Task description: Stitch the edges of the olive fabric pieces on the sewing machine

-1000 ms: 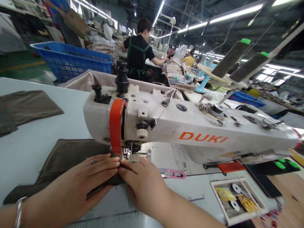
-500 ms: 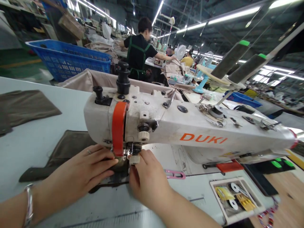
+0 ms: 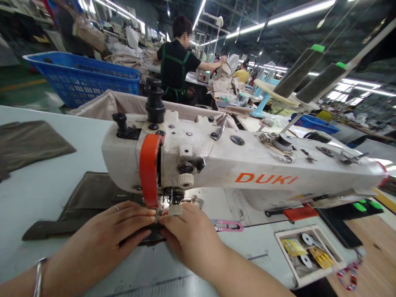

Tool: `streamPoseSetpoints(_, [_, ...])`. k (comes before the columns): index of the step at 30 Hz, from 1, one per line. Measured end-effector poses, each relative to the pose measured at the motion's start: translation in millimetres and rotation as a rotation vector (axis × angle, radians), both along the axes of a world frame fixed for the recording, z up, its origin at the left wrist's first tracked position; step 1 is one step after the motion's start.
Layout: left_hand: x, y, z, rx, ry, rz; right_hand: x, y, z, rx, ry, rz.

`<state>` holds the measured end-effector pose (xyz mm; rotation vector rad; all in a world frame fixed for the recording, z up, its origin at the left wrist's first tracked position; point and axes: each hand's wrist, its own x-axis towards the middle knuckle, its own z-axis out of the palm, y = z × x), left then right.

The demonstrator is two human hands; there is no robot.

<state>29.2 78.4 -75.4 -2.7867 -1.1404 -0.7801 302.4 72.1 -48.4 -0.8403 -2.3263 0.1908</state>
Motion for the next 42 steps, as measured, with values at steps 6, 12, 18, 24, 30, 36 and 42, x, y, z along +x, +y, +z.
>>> streamPoseSetpoints(6, [-6,-4,-5.8,0.131,0.07,-0.047,-2,-2,-4.0,-0.028,-0.072,-0.01])
streamPoseSetpoints(12, [-4,1,-3.9,0.112,0.077,-0.091,-4,-5,-5.3,-0.018,-0.072,-0.047])
streamPoseSetpoints(18, [1,16,-1.4,0.007,0.036,-0.1,-7,3,-7.5,0.015,-0.068,-0.085])
streamPoseSetpoints(24, [10,29,-1.4,0.015,-0.049,-0.013,-10,10,-8.8,0.06,-0.077,-0.126])
streamPoseSetpoints(30, [10,37,-9.3,-0.038,-0.08,0.072,-11,15,-7.5,-0.039,-0.16,-0.154])
streamPoseSetpoints(36, [9,40,-11.6,-0.036,-0.095,0.099,-14,19,-7.9,-0.024,-0.168,-0.167])
streamPoseSetpoints(42, [9,41,-14.9,-0.013,-0.09,0.107,-15,18,-9.7,-0.028,-0.186,-0.183])
